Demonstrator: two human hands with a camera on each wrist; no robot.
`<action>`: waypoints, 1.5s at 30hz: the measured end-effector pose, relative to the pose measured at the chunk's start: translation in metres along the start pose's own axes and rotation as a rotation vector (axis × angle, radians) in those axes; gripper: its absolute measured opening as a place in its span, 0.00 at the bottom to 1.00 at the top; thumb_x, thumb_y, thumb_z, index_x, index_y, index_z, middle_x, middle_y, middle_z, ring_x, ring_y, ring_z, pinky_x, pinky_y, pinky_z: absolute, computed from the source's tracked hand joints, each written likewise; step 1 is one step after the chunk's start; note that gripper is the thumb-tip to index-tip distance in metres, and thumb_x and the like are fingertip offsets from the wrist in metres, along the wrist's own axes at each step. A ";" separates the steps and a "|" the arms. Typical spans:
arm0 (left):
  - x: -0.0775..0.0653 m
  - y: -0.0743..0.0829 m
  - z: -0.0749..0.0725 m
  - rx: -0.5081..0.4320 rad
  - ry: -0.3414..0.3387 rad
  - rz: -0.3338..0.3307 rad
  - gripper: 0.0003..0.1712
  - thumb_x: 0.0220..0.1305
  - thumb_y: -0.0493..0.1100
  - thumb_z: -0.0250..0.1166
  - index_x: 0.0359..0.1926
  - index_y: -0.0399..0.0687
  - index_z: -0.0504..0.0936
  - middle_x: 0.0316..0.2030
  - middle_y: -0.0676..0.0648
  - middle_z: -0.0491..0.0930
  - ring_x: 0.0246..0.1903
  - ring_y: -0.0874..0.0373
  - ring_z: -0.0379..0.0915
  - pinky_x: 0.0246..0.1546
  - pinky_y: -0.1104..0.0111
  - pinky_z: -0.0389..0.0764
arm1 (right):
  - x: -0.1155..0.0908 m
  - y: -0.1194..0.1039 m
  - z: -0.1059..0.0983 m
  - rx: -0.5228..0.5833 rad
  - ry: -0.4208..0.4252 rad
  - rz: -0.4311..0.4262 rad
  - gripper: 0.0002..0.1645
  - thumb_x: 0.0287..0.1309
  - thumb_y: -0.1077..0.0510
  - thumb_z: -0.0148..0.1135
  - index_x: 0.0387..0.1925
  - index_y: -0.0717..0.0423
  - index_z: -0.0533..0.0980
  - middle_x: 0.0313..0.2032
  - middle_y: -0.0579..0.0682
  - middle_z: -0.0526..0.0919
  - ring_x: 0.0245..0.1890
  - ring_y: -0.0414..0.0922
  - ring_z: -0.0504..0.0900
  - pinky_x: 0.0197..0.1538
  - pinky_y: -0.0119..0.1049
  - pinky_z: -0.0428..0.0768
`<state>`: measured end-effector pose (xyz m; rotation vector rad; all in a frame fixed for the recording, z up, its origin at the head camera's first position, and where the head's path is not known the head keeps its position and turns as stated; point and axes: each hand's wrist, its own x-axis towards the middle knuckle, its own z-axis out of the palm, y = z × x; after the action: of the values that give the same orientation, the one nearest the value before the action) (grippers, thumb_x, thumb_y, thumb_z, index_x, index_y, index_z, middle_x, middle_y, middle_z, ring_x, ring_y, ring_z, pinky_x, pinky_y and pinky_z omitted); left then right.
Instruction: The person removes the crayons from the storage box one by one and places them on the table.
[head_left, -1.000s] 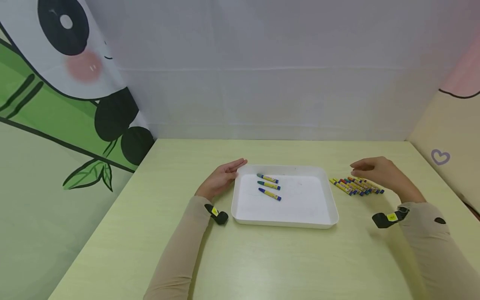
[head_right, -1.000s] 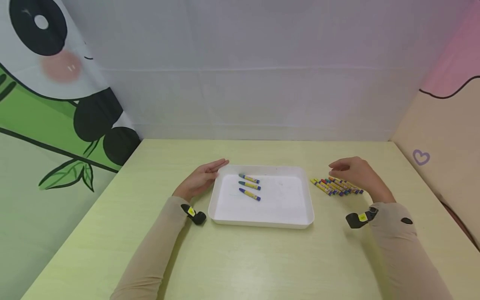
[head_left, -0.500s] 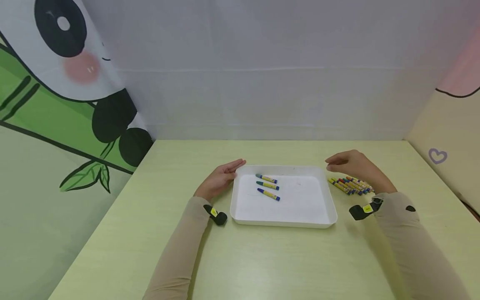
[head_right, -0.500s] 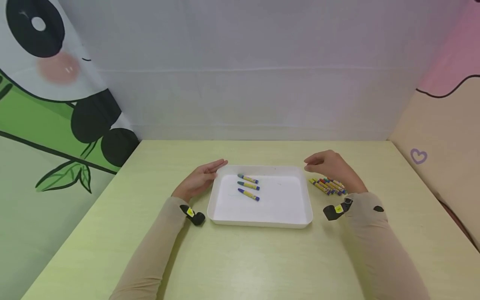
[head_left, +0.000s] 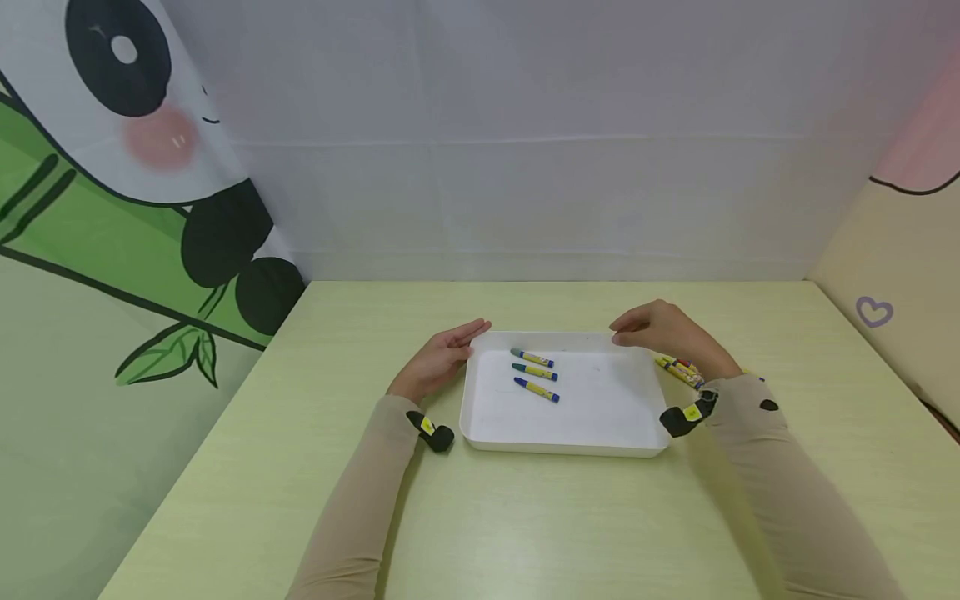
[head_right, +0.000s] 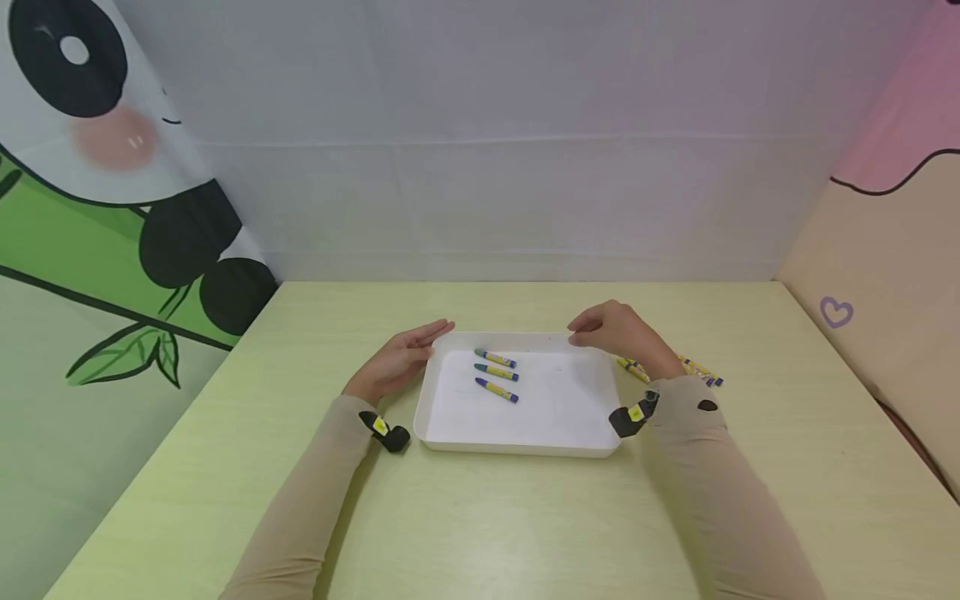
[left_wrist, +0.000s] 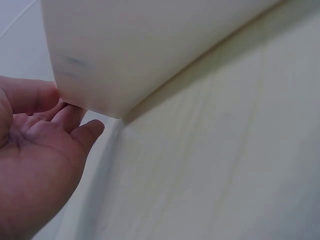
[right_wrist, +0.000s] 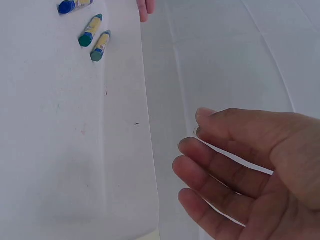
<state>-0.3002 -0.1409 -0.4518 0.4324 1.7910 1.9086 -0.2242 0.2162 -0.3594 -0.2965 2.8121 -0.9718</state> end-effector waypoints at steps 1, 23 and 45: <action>0.000 0.000 0.000 -0.001 -0.001 0.003 0.34 0.69 0.25 0.42 0.74 0.46 0.55 0.73 0.51 0.56 0.74 0.58 0.45 0.73 0.60 0.52 | 0.002 -0.002 0.002 -0.005 -0.004 -0.005 0.22 0.62 0.53 0.61 0.53 0.61 0.79 0.50 0.58 0.83 0.52 0.55 0.79 0.55 0.51 0.77; -0.002 0.002 0.001 0.011 0.004 -0.001 0.34 0.70 0.26 0.43 0.74 0.46 0.54 0.74 0.51 0.56 0.74 0.58 0.45 0.73 0.60 0.52 | 0.038 -0.020 0.050 -0.035 -0.133 -0.061 0.14 0.59 0.58 0.65 0.45 0.60 0.83 0.41 0.53 0.86 0.40 0.44 0.81 0.45 0.39 0.81; 0.000 0.001 0.001 0.005 -0.001 0.004 0.33 0.70 0.26 0.42 0.74 0.46 0.55 0.74 0.51 0.56 0.74 0.57 0.45 0.73 0.60 0.52 | 0.053 -0.033 0.070 -0.047 -0.216 -0.070 0.09 0.57 0.60 0.66 0.40 0.57 0.84 0.37 0.49 0.86 0.36 0.41 0.78 0.42 0.34 0.77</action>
<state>-0.2999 -0.1403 -0.4509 0.4387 1.7964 1.9063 -0.2567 0.1365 -0.3975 -0.4789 2.6458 -0.8329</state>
